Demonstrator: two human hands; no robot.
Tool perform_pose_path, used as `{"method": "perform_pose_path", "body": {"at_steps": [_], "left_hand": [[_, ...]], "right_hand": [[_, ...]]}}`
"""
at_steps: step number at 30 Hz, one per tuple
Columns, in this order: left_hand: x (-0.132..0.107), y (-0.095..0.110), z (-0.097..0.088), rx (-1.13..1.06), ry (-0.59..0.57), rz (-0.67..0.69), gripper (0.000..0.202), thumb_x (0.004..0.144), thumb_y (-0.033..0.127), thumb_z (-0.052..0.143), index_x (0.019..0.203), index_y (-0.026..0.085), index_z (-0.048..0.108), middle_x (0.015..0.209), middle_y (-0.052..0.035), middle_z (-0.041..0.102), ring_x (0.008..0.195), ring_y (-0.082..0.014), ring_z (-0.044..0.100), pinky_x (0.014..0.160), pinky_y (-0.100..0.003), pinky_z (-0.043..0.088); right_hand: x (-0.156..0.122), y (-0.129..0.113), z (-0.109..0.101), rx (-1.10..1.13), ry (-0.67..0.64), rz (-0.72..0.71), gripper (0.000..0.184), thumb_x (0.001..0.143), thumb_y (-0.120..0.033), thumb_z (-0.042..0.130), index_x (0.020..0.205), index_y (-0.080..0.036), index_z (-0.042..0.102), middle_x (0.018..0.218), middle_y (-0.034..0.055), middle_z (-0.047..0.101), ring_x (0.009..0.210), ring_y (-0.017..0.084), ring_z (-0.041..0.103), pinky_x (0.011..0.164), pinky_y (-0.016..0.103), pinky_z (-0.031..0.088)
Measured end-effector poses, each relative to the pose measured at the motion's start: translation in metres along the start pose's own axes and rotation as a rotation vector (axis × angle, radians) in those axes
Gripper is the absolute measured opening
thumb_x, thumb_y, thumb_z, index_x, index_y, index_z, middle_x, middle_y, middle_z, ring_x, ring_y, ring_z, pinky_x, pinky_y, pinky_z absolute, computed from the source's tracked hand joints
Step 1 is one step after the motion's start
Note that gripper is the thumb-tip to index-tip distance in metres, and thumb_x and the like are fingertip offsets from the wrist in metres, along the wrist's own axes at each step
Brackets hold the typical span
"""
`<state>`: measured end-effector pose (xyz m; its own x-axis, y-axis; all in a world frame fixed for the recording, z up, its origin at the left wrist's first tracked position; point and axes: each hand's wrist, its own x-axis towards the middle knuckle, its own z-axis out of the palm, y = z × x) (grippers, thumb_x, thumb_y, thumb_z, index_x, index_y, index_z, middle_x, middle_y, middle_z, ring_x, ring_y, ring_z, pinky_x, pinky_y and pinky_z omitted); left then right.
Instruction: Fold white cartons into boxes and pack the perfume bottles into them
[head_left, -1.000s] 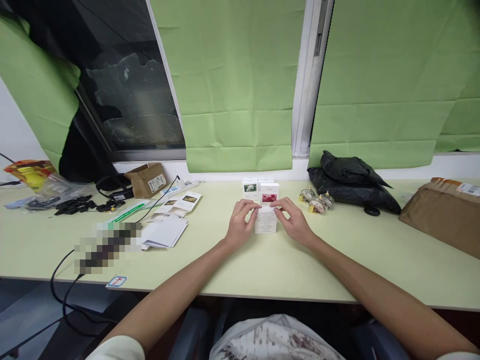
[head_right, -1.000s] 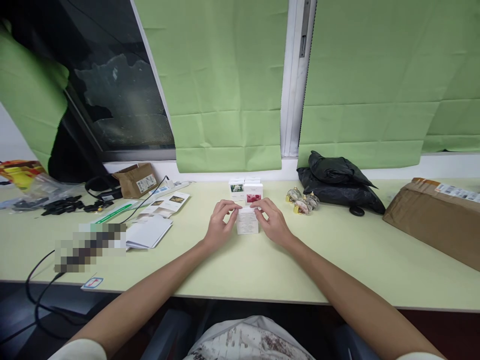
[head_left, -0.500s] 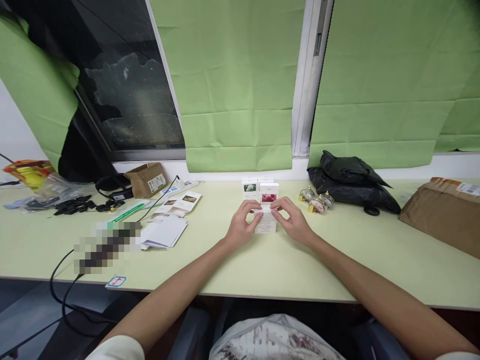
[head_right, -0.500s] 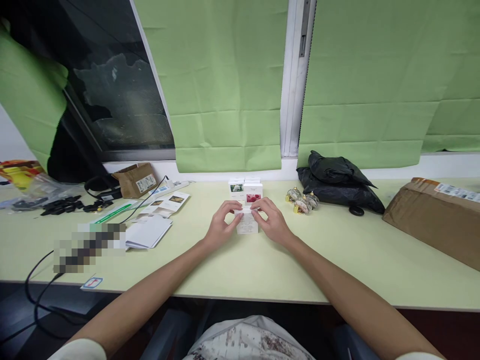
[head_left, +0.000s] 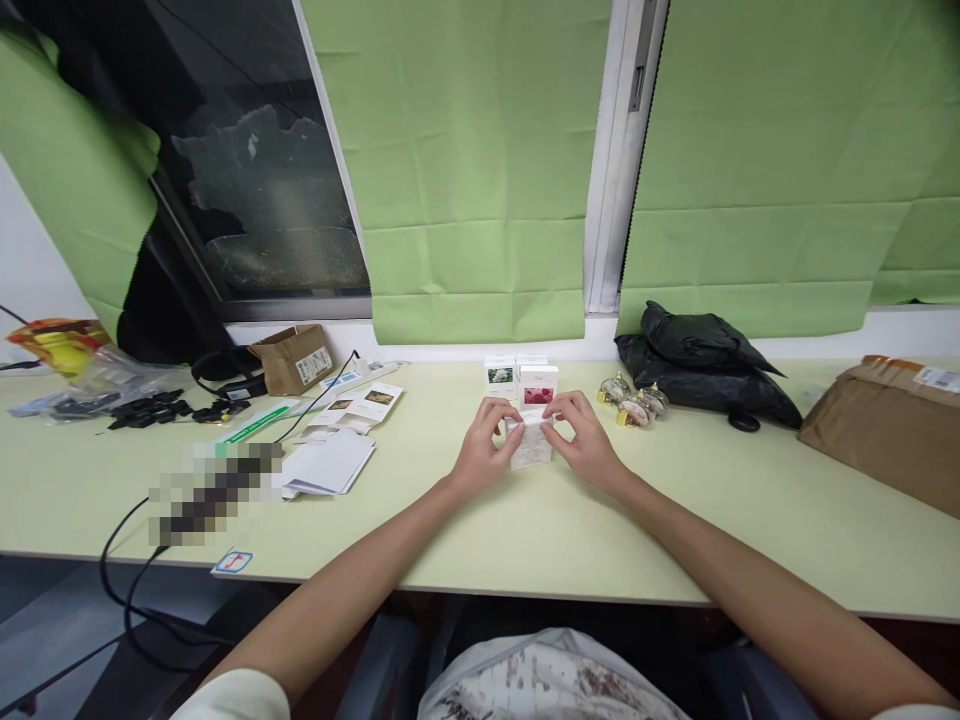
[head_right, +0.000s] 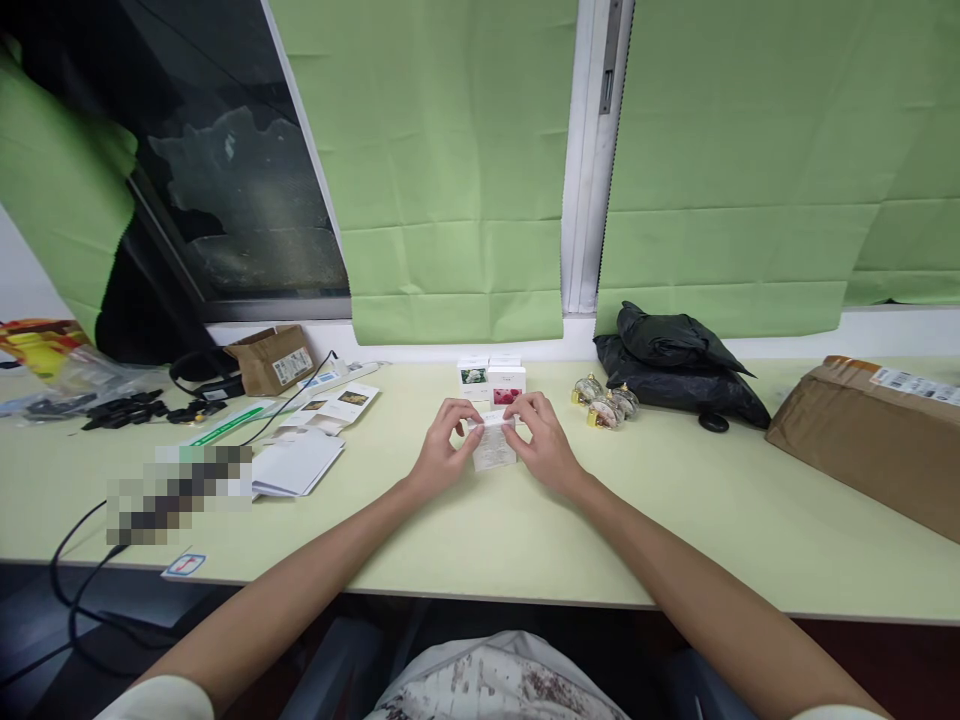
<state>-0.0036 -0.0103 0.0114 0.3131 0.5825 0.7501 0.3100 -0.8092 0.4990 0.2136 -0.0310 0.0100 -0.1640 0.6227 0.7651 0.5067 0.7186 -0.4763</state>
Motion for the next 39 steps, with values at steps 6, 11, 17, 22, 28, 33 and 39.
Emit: {"method": "perform_pose_path", "body": {"at_steps": [6, 11, 17, 22, 28, 33, 39], "left_hand": [[-0.001, -0.006, -0.002, -0.079, -0.022, -0.009, 0.027, 0.096, 0.007, 0.04, 0.105, 0.022, 0.06, 0.106, -0.0065, 0.057, 0.099, -0.0195, 0.058, 0.082, -0.034, 0.05], [-0.003, -0.005, 0.002, -0.11, -0.086, -0.073, 0.028, 0.094, 0.01, 0.05, 0.117, 0.024, 0.055, 0.104, -0.0035, 0.059, 0.092, -0.0171, 0.059, 0.08, -0.032, 0.051], [-0.003, -0.008, 0.002, -0.037, -0.025, -0.122, 0.038, 0.094, 0.027, 0.065, 0.129, 0.027, 0.05, 0.127, -0.0078, 0.056, 0.112, -0.0214, 0.058, 0.087, -0.035, 0.05], [-0.003, -0.017, 0.003, -0.124, -0.08, -0.209, 0.05, 0.095, 0.034, 0.065, 0.138, 0.028, 0.041, 0.137, -0.0096, 0.055, 0.117, -0.0223, 0.058, 0.092, -0.037, 0.05], [-0.004, -0.018, 0.003, -0.122, -0.103, -0.253, 0.049, 0.096, 0.037, 0.064, 0.138, 0.028, 0.042, 0.132, -0.0077, 0.058, 0.108, -0.0199, 0.06, 0.088, -0.034, 0.05], [-0.004, -0.02, 0.003, -0.144, -0.157, -0.27, 0.045, 0.095, 0.031, 0.062, 0.137, 0.027, 0.047, 0.133, -0.0085, 0.059, 0.113, -0.0219, 0.06, 0.091, -0.036, 0.05], [-0.005, -0.028, 0.006, -0.243, -0.23, -0.342, 0.045, 0.092, 0.03, 0.066, 0.13, 0.024, 0.043, 0.131, -0.0097, 0.06, 0.119, -0.0235, 0.059, 0.083, -0.032, 0.049]], "right_hand": [[-0.004, 0.005, 0.002, 0.024, -0.039, 0.111, 0.008, 0.099, -0.03, 0.057, 0.105, -0.025, 0.058, 0.1, 0.0047, 0.063, 0.095, 0.023, 0.06, 0.087, 0.039, 0.051], [-0.005, 0.0, 0.001, 0.073, -0.142, 0.057, 0.016, 0.103, -0.032, 0.052, 0.111, -0.027, 0.064, 0.112, 0.006, 0.068, 0.109, 0.025, 0.061, 0.097, 0.043, 0.05], [-0.003, 0.0, -0.001, 0.13, -0.203, 0.092, 0.032, 0.092, -0.04, 0.071, 0.12, -0.027, 0.062, 0.12, 0.0061, 0.066, 0.113, 0.025, 0.061, 0.095, 0.042, 0.053], [-0.003, 0.001, 0.0, 0.128, -0.212, 0.095, 0.029, 0.093, -0.037, 0.069, 0.118, -0.026, 0.062, 0.119, 0.0057, 0.066, 0.111, 0.024, 0.062, 0.094, 0.041, 0.053], [-0.002, 0.0, -0.001, 0.15, -0.221, 0.091, 0.031, 0.093, -0.033, 0.067, 0.123, -0.027, 0.061, 0.121, 0.0058, 0.066, 0.112, 0.024, 0.062, 0.095, 0.042, 0.054], [-0.002, 0.0, -0.001, 0.175, -0.252, 0.111, 0.036, 0.091, -0.033, 0.069, 0.126, -0.027, 0.059, 0.124, 0.0058, 0.067, 0.115, 0.025, 0.062, 0.097, 0.042, 0.053], [-0.002, 0.006, 0.0, 0.155, -0.242, 0.118, 0.038, 0.094, -0.027, 0.061, 0.132, -0.028, 0.057, 0.126, 0.0062, 0.065, 0.113, 0.024, 0.062, 0.095, 0.039, 0.053]]}}
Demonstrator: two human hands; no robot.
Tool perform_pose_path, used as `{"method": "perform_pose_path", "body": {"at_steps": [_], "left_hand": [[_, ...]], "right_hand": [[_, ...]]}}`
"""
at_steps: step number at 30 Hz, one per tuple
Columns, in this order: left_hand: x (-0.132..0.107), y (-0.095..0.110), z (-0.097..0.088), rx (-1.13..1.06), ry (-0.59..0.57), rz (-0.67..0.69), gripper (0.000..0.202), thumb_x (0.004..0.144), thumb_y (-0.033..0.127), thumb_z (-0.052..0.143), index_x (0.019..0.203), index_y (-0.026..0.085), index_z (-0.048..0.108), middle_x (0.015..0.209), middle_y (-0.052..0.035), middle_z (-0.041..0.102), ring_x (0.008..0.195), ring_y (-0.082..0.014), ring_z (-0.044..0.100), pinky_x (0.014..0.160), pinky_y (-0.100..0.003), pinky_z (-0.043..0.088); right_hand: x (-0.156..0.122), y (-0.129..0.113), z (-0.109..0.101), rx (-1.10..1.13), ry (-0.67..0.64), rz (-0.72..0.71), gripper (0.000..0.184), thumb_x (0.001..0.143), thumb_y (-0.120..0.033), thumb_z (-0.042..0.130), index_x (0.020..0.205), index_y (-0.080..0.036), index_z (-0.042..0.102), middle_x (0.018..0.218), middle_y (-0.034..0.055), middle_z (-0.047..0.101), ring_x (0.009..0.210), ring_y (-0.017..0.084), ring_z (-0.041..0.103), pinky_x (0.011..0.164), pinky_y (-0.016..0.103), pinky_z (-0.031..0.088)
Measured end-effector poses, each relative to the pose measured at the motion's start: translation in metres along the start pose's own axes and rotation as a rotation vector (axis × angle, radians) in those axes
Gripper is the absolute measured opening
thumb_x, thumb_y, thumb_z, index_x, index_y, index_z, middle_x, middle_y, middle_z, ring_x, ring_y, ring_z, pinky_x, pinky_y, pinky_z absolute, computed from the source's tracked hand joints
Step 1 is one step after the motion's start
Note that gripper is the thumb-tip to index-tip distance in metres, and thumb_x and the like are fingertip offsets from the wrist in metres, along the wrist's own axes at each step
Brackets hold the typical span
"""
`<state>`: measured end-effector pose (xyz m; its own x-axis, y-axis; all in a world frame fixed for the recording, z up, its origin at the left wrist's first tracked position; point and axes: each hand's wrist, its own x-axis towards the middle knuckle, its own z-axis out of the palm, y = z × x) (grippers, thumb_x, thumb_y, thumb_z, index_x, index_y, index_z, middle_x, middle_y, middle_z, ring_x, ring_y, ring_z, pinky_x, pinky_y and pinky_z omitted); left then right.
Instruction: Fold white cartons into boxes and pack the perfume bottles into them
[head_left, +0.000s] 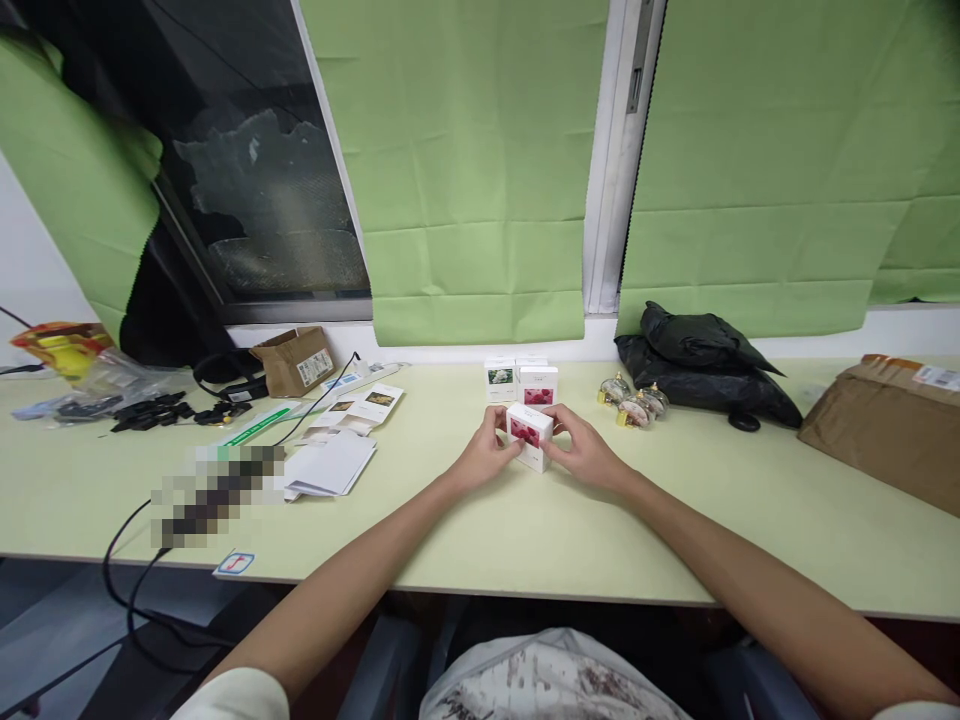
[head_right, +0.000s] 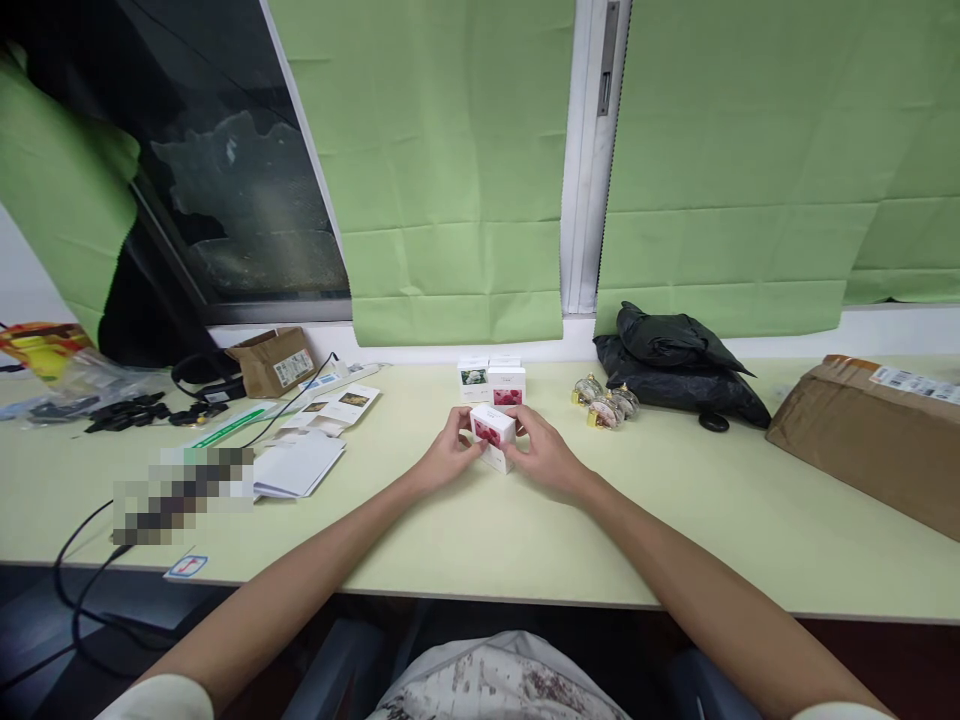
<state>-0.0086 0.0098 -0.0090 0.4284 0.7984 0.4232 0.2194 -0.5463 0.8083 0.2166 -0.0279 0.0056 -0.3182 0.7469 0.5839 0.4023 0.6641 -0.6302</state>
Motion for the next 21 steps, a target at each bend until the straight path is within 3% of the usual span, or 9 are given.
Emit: {"method": "perform_pose_path", "body": {"at_steps": [8, 21], "left_hand": [[-0.001, 0.002, -0.001, 0.098, 0.039, -0.023, 0.032, 0.089, 0.045, 0.071, 0.096, 0.023, 0.049, 0.093, 0.0006, 0.06, 0.08, -0.0147, 0.054, 0.069, -0.028, 0.042], [-0.002, 0.006, -0.002, 0.078, 0.032, -0.062, 0.036, 0.088, 0.05, 0.072, 0.101, 0.025, 0.05, 0.085, 0.0033, 0.063, 0.071, -0.0146, 0.055, 0.063, -0.027, 0.042]], "right_hand": [[-0.001, 0.013, 0.002, -0.174, 0.11, 0.123, 0.037, 0.096, -0.034, 0.058, 0.131, -0.025, 0.055, 0.108, 0.0051, 0.06, 0.087, 0.02, 0.06, 0.08, 0.035, 0.051], [-0.002, 0.007, -0.001, -0.102, 0.032, 0.208, 0.041, 0.098, -0.044, 0.055, 0.134, -0.025, 0.049, 0.084, -0.0017, 0.061, 0.072, 0.018, 0.058, 0.066, 0.03, 0.045]]}}
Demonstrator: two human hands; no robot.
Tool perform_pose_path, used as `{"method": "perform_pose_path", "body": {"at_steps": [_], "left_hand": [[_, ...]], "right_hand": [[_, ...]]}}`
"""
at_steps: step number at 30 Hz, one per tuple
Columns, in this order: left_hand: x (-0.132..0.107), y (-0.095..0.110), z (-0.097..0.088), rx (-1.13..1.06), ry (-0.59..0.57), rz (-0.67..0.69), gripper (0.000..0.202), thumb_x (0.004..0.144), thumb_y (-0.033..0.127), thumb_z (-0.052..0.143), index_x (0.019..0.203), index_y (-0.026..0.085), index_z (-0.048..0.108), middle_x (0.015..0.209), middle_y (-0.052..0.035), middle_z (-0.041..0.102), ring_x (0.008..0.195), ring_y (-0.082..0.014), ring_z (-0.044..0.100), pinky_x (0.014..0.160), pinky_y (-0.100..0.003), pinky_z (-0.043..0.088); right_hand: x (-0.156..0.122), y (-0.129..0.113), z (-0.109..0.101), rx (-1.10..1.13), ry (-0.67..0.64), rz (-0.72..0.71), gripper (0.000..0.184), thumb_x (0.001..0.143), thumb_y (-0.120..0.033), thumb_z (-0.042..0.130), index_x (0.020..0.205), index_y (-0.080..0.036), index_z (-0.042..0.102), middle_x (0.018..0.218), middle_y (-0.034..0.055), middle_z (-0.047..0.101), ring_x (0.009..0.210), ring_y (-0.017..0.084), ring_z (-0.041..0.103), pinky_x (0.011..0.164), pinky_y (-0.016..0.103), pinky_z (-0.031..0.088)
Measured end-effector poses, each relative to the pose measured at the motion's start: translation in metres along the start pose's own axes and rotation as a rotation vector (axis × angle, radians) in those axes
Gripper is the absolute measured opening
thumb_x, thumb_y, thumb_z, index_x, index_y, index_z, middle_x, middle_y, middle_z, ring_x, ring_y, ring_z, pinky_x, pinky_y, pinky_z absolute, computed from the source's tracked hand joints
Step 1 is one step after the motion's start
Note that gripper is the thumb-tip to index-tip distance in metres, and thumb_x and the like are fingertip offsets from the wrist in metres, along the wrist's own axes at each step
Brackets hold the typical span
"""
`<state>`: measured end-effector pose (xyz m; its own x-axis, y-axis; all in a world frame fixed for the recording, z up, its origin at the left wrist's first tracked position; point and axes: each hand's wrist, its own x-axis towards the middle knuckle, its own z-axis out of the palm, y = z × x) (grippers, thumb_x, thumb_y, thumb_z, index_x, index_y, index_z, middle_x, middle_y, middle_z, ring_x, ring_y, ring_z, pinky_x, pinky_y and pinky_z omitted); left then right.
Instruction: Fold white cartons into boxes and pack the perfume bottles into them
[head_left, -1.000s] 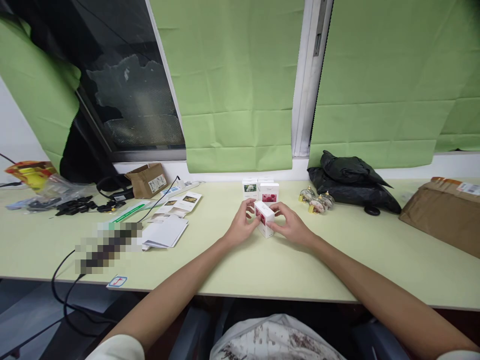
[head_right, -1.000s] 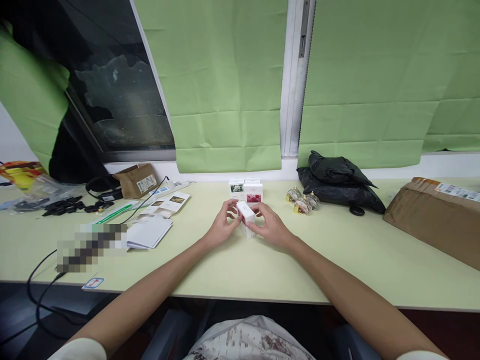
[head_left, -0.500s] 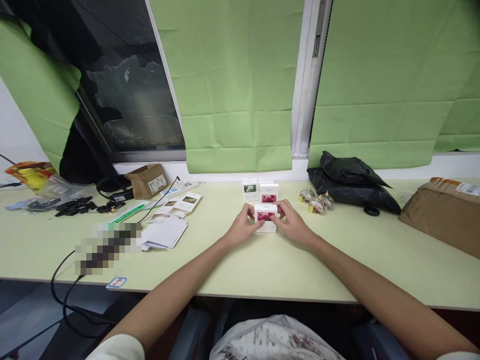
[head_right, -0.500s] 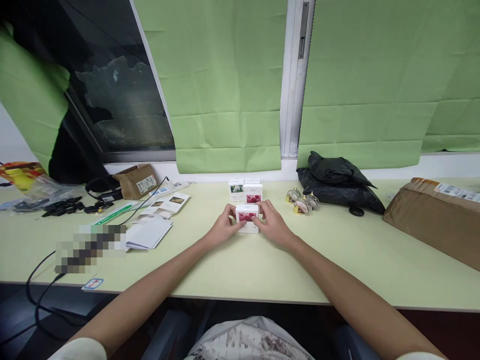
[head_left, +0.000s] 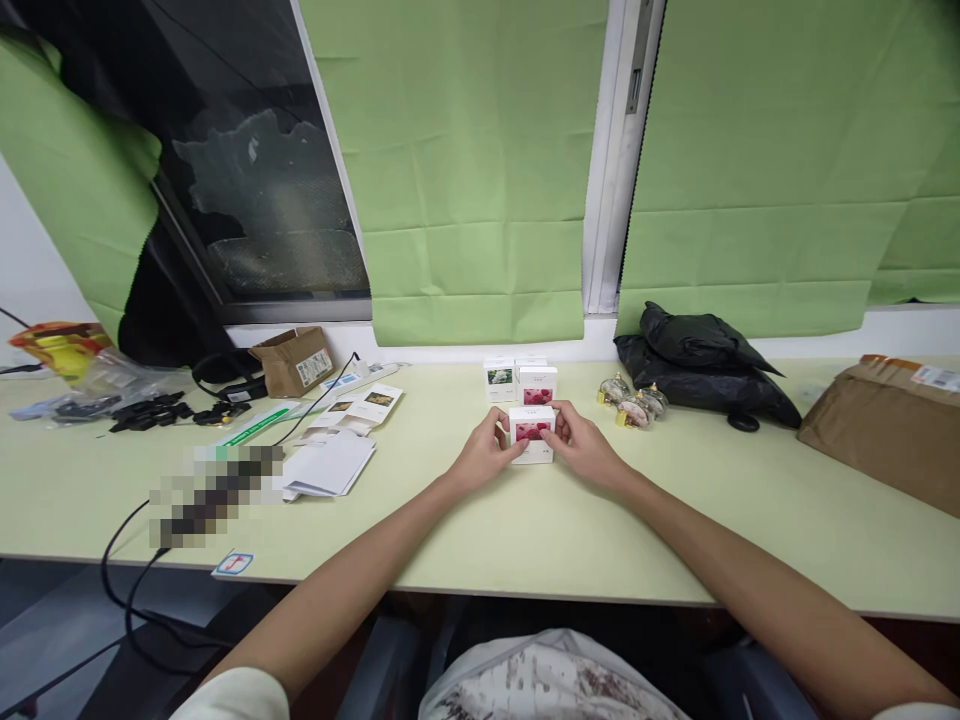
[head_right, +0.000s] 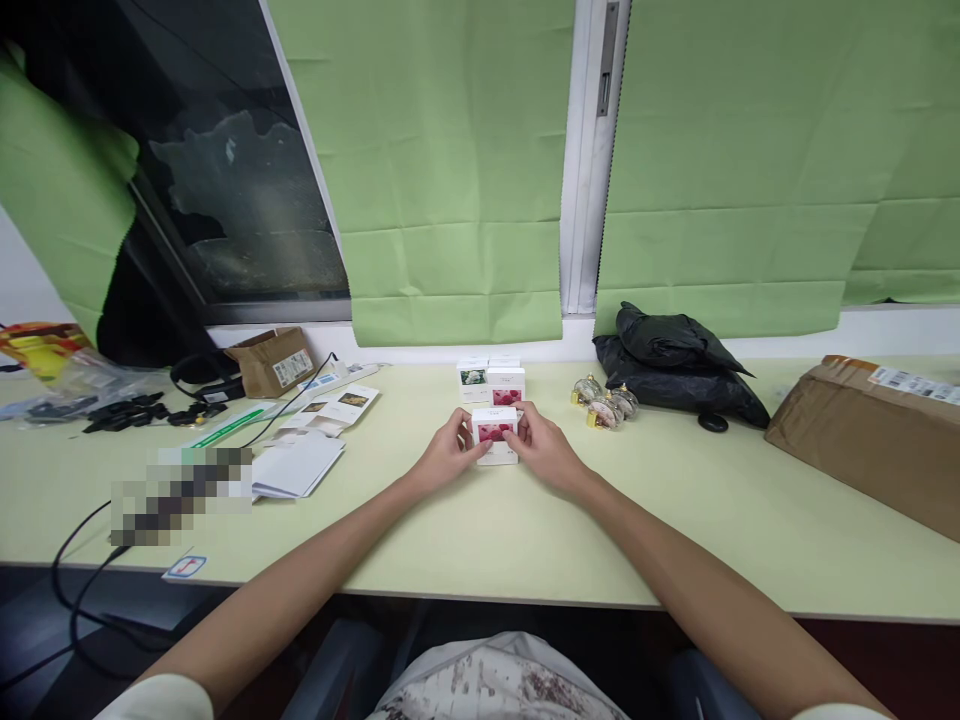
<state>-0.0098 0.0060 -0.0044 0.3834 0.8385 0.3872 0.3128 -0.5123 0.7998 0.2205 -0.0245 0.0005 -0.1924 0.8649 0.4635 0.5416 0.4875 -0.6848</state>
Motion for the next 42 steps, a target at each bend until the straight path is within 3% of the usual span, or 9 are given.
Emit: {"method": "perform_pose_path", "body": {"at_steps": [5, 10, 15, 20, 28, 34, 38, 42], "left_hand": [[0.008, -0.01, 0.003, -0.171, -0.017, -0.054, 0.042, 0.085, 0.053, 0.076, 0.096, 0.023, 0.048, 0.092, 0.0022, 0.063, 0.069, -0.0112, 0.053, 0.062, -0.025, 0.042], [0.013, -0.02, 0.005, -0.323, -0.045, -0.094, 0.06, 0.071, 0.05, 0.088, 0.1, 0.023, 0.043, 0.1, 0.0027, 0.06, 0.064, -0.007, 0.051, 0.059, -0.023, 0.041], [0.011, -0.021, 0.006, -0.262, -0.061, -0.086, 0.065, 0.068, 0.05, 0.09, 0.105, 0.023, 0.044, 0.096, 0.0036, 0.059, 0.064, -0.0069, 0.049, 0.058, -0.023, 0.039], [0.009, -0.02, 0.007, -0.189, -0.004, -0.088, 0.064, 0.071, 0.051, 0.088, 0.109, 0.023, 0.044, 0.095, 0.0032, 0.059, 0.067, -0.0093, 0.052, 0.06, -0.024, 0.041], [0.008, -0.017, 0.005, -0.188, -0.037, -0.035, 0.064, 0.069, 0.048, 0.091, 0.118, 0.022, 0.059, 0.103, -0.0051, 0.069, 0.084, -0.0189, 0.066, 0.074, -0.032, 0.052], [0.01, -0.018, 0.002, -0.154, -0.039, -0.03, 0.066, 0.071, 0.045, 0.09, 0.126, 0.021, 0.062, 0.105, -0.0068, 0.072, 0.083, -0.0203, 0.067, 0.075, -0.033, 0.054], [0.013, -0.021, -0.009, -0.069, -0.04, -0.03, 0.064, 0.074, 0.044, 0.087, 0.128, 0.02, 0.061, 0.107, -0.0067, 0.073, 0.079, -0.018, 0.063, 0.071, -0.031, 0.051], [0.019, -0.033, -0.021, 0.01, 0.045, -0.053, 0.055, 0.077, 0.044, 0.084, 0.121, 0.02, 0.061, 0.104, -0.005, 0.073, 0.079, -0.0183, 0.063, 0.071, -0.031, 0.051]], "right_hand": [[-0.001, -0.002, -0.002, -0.009, -0.003, 0.017, 0.04, 0.097, -0.047, 0.056, 0.131, -0.025, 0.052, 0.082, -0.0021, 0.06, 0.072, 0.018, 0.057, 0.064, 0.029, 0.042], [-0.001, -0.001, -0.003, -0.034, -0.033, 0.025, 0.03, 0.096, -0.05, 0.058, 0.111, -0.024, 0.058, 0.077, -0.0025, 0.059, 0.067, 0.018, 0.054, 0.061, 0.029, 0.04], [-0.001, 0.004, -0.003, -0.026, -0.068, 0.025, 0.033, 0.095, -0.051, 0.058, 0.114, -0.023, 0.059, 0.079, -0.0009, 0.062, 0.069, 0.019, 0.055, 0.062, 0.03, 0.042], [-0.003, 0.009, -0.001, -0.042, -0.169, 0.025, 0.035, 0.095, -0.052, 0.058, 0.115, -0.023, 0.059, 0.08, -0.0013, 0.064, 0.069, 0.019, 0.056, 0.063, 0.031, 0.043], [-0.003, 0.012, 0.0, -0.048, -0.195, 0.014, 0.034, 0.096, -0.053, 0.057, 0.111, -0.023, 0.059, 0.079, -0.002, 0.063, 0.068, 0.018, 0.055, 0.063, 0.031, 0.041], [-0.002, 0.012, 0.0, -0.049, -0.212, 0.007, 0.029, 0.096, -0.05, 0.057, 0.106, -0.023, 0.059, 0.083, 0.0, 0.067, 0.07, 0.019, 0.057, 0.064, 0.031, 0.043], [-0.001, 0.015, 0.0, -0.055, -0.235, 0.0, 0.032, 0.096, -0.046, 0.057, 0.119, -0.024, 0.061, 0.091, 0.0008, 0.069, 0.071, 0.018, 0.06, 0.065, 0.032, 0.046], [0.001, 0.022, 0.001, -0.091, -0.213, 0.029, 0.041, 0.096, -0.044, 0.057, 0.133, -0.026, 0.058, 0.097, 0.0018, 0.07, 0.07, 0.017, 0.061, 0.066, 0.032, 0.047]]}}
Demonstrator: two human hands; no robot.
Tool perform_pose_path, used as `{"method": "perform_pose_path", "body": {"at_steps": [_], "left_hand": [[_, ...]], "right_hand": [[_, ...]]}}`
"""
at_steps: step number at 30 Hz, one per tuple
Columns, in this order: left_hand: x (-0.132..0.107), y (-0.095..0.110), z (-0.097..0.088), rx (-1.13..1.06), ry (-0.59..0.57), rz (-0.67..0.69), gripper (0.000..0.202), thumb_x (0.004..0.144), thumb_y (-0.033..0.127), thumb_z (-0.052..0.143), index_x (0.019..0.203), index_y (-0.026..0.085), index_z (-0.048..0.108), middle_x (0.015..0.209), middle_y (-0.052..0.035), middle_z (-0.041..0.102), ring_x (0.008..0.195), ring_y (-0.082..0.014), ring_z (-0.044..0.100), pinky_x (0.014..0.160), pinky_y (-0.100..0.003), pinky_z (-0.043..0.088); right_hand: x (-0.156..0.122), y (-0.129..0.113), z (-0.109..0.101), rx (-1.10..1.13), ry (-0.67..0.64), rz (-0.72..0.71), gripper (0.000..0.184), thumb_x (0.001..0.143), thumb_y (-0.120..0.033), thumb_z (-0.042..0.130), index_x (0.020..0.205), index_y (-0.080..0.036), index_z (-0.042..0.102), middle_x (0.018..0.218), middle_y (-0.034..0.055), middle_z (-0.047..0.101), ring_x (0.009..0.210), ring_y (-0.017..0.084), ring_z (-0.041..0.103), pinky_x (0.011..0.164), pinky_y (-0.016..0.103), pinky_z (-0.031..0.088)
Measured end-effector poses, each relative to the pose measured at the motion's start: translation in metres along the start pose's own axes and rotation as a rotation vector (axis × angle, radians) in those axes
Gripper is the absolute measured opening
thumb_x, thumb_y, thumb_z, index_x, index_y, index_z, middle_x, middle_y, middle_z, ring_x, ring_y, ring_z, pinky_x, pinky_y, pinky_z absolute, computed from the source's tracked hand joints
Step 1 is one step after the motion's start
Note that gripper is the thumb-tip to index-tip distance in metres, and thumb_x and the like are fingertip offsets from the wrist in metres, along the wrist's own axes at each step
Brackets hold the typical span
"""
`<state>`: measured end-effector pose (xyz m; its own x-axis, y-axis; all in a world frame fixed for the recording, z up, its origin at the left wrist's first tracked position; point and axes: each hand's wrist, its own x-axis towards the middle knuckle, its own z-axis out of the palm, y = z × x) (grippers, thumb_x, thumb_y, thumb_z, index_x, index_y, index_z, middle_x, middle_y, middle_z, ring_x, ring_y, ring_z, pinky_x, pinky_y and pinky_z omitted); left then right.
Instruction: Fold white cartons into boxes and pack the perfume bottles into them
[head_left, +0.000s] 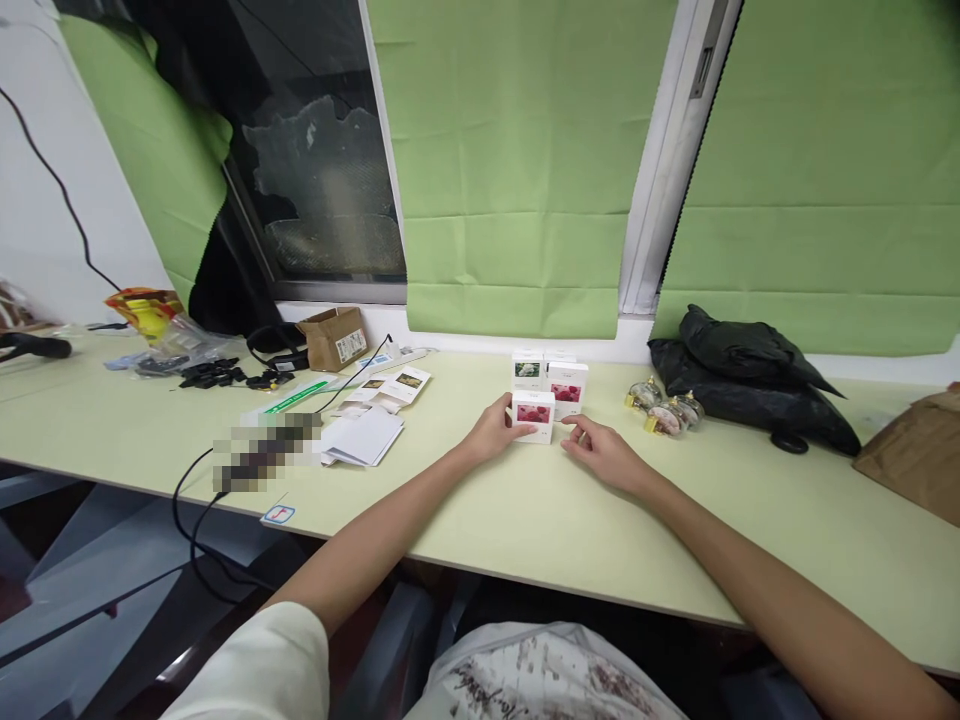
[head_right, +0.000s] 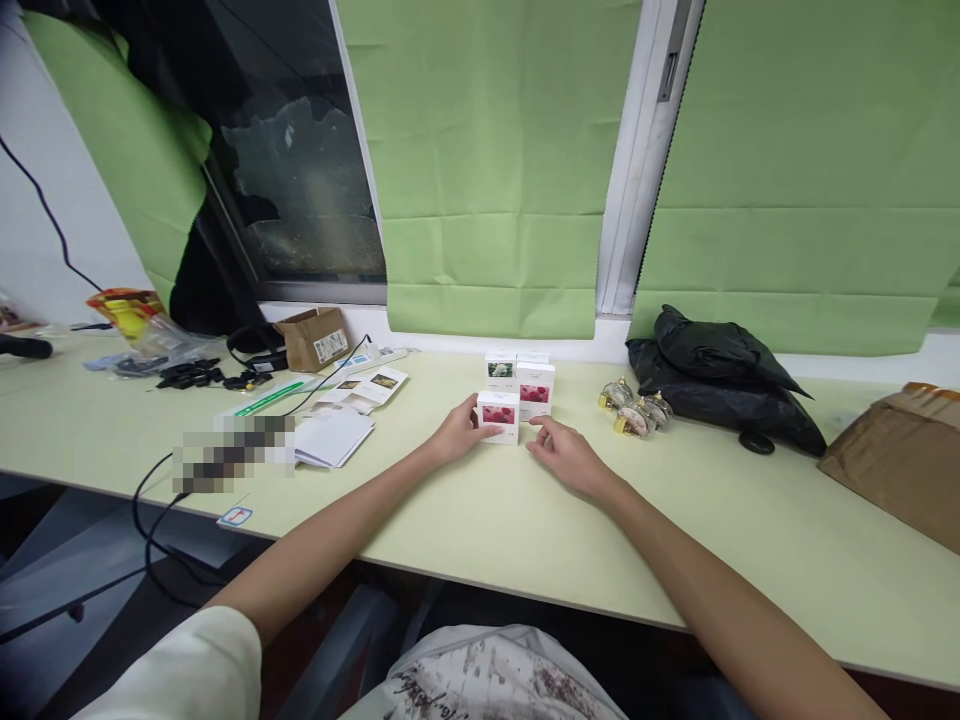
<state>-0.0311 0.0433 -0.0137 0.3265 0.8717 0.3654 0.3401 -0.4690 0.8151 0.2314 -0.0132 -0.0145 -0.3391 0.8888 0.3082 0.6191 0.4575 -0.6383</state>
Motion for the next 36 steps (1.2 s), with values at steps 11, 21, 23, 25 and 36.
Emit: {"method": "perform_pose_path", "body": {"at_steps": [11, 21, 23, 25, 36], "left_hand": [[0.017, -0.027, -0.006, 0.177, 0.216, 0.025, 0.051, 0.085, 0.026, 0.074, 0.131, 0.02, 0.054, 0.121, -0.0091, 0.064, 0.079, -0.0166, 0.059, 0.076, -0.034, 0.05], [0.011, -0.013, -0.005, 0.189, 0.238, 0.071, 0.02, 0.088, 0.03, 0.068, 0.102, 0.022, 0.057, 0.084, 0.0029, 0.061, 0.072, -0.0133, 0.057, 0.069, -0.027, 0.045], [0.009, -0.008, -0.004, 0.207, 0.18, 0.089, 0.015, 0.092, 0.034, 0.065, 0.101, 0.022, 0.063, 0.077, 0.0027, 0.065, 0.072, -0.0145, 0.06, 0.07, -0.027, 0.047], [0.007, -0.005, -0.001, 0.222, 0.129, 0.086, 0.02, 0.094, 0.038, 0.063, 0.105, 0.022, 0.069, 0.081, 0.0007, 0.071, 0.074, -0.0158, 0.064, 0.073, -0.029, 0.05], [0.003, -0.001, 0.002, 0.314, 0.007, 0.112, 0.033, 0.098, 0.04, 0.059, 0.123, 0.024, 0.075, 0.118, -0.0056, 0.078, 0.106, -0.0237, 0.072, 0.097, -0.037, 0.056]], "right_hand": [[0.003, 0.007, 0.001, -0.073, 0.032, 0.047, 0.038, 0.097, -0.043, 0.056, 0.13, -0.026, 0.058, 0.096, 0.0003, 0.07, 0.071, 0.017, 0.063, 0.067, 0.033, 0.046], [0.002, 0.003, 0.001, -0.066, 0.004, 0.062, 0.037, 0.098, -0.044, 0.055, 0.13, -0.027, 0.058, 0.097, 0.0005, 0.069, 0.073, 0.017, 0.062, 0.068, 0.032, 0.045], [0.002, 0.004, 0.001, -0.062, 0.002, 0.067, 0.037, 0.098, -0.044, 0.055, 0.13, -0.027, 0.058, 0.097, 0.0004, 0.07, 0.073, 0.016, 0.062, 0.068, 0.031, 0.045], [0.003, 0.004, 0.001, -0.06, -0.001, 0.067, 0.036, 0.097, -0.044, 0.055, 0.129, -0.027, 0.059, 0.097, 0.0003, 0.07, 0.073, 0.016, 0.062, 0.068, 0.031, 0.045], [0.002, 0.006, 0.003, -0.041, -0.016, 0.054, 0.037, 0.097, -0.045, 0.055, 0.129, -0.027, 0.058, 0.097, 0.0004, 0.07, 0.073, 0.017, 0.061, 0.069, 0.031, 0.045]]}}
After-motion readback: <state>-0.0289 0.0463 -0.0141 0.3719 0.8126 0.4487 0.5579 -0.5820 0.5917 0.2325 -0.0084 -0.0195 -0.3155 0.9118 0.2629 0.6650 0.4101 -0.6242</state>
